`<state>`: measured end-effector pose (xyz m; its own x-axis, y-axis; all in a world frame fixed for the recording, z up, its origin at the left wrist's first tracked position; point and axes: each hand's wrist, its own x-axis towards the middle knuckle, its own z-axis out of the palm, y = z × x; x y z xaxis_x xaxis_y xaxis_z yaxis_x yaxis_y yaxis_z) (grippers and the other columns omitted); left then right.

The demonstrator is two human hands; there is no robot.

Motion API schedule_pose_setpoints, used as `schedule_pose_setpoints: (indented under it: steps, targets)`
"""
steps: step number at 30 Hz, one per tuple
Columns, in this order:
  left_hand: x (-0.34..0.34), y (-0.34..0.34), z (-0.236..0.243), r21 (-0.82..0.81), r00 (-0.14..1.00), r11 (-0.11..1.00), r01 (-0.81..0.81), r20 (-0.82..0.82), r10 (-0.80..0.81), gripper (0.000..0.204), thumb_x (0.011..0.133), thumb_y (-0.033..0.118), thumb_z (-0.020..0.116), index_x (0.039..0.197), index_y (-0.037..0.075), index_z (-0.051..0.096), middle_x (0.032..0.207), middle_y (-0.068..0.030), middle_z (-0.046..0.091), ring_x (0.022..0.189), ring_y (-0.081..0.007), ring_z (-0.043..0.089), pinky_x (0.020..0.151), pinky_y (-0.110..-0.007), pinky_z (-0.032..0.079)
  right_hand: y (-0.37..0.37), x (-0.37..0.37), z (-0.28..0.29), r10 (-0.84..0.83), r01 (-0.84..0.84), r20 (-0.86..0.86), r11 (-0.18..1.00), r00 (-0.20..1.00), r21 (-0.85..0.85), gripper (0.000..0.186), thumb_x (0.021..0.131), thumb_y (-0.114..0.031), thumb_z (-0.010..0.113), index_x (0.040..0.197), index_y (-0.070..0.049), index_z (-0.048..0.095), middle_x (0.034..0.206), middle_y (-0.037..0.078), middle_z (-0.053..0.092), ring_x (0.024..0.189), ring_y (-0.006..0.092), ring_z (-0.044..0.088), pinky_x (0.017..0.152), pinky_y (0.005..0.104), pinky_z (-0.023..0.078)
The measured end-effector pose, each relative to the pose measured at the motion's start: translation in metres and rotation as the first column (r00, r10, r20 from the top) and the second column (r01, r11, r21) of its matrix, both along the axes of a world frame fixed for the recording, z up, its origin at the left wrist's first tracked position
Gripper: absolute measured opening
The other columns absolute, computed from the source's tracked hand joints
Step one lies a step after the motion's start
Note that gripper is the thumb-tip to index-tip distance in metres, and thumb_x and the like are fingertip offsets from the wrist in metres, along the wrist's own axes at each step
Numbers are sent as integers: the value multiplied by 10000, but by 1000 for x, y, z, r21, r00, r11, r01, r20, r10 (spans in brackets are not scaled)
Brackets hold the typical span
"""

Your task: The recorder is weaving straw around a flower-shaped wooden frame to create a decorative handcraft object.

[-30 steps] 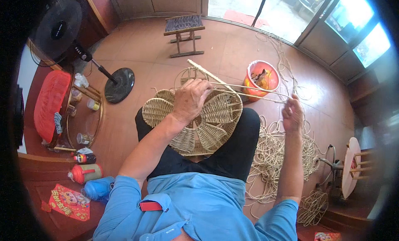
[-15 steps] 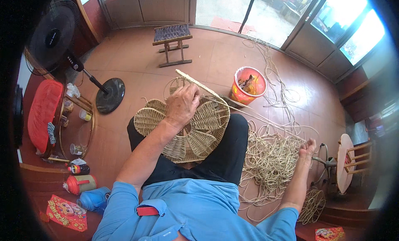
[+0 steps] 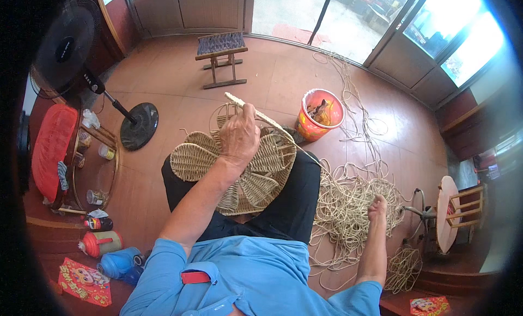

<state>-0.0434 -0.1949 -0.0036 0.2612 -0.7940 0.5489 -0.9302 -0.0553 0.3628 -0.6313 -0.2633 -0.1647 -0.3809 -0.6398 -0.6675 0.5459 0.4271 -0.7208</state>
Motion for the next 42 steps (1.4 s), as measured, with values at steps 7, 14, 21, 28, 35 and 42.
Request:
schedule_pose_setpoints:
  steps: [7,14,21,28,35,42]
  targets:
    - [-2,9,7,-104,961,994,38,-268,-65,215,952,38,670,1106,56,522,957,-160,656,841,-365,708,753,-490,547,-40,101,53,470,-549,-369,823,802,-144,378,937,-185,758,1277,-65,646,839,-20,638,526,15,442,412,186,318]
    - [-4,21,5,-143,850,990,19,-519,-91,223,979,93,723,1109,86,542,944,-115,657,855,-309,715,727,-435,560,-35,243,127,79,-851,-997,522,-18,57,561,927,-183,792,1449,-89,610,1127,124,732,899,187,698,773,323,573]
    - [21,46,1,-346,261,933,101,-896,-360,185,1065,162,686,1171,59,574,904,11,630,717,-8,508,600,-177,413,52,422,171,-50,-956,-969,158,243,-248,297,902,-61,780,1194,-79,730,1090,119,707,969,312,708,823,409,584]
    - [61,107,22,-324,58,942,83,-942,-329,228,1073,149,657,1239,45,540,844,10,617,723,-28,519,592,-169,388,59,482,156,-307,-967,-938,138,163,-213,239,900,-182,785,1134,-169,738,1034,64,684,981,279,664,904,429,477]
    - [166,195,7,-182,197,929,-322,-973,-123,210,1042,230,727,1173,98,628,799,88,486,657,-8,411,546,-197,305,52,478,144,-352,-914,-908,245,225,-322,145,917,-170,777,1050,-155,720,979,29,734,945,262,699,876,427,448]
    - [291,333,-34,-16,118,728,-686,-989,90,206,1047,380,722,1021,187,652,688,111,419,560,-20,356,537,-225,297,53,483,133,-238,-873,-923,321,302,-368,114,946,-156,750,1053,-148,713,934,36,748,896,261,712,828,409,462]
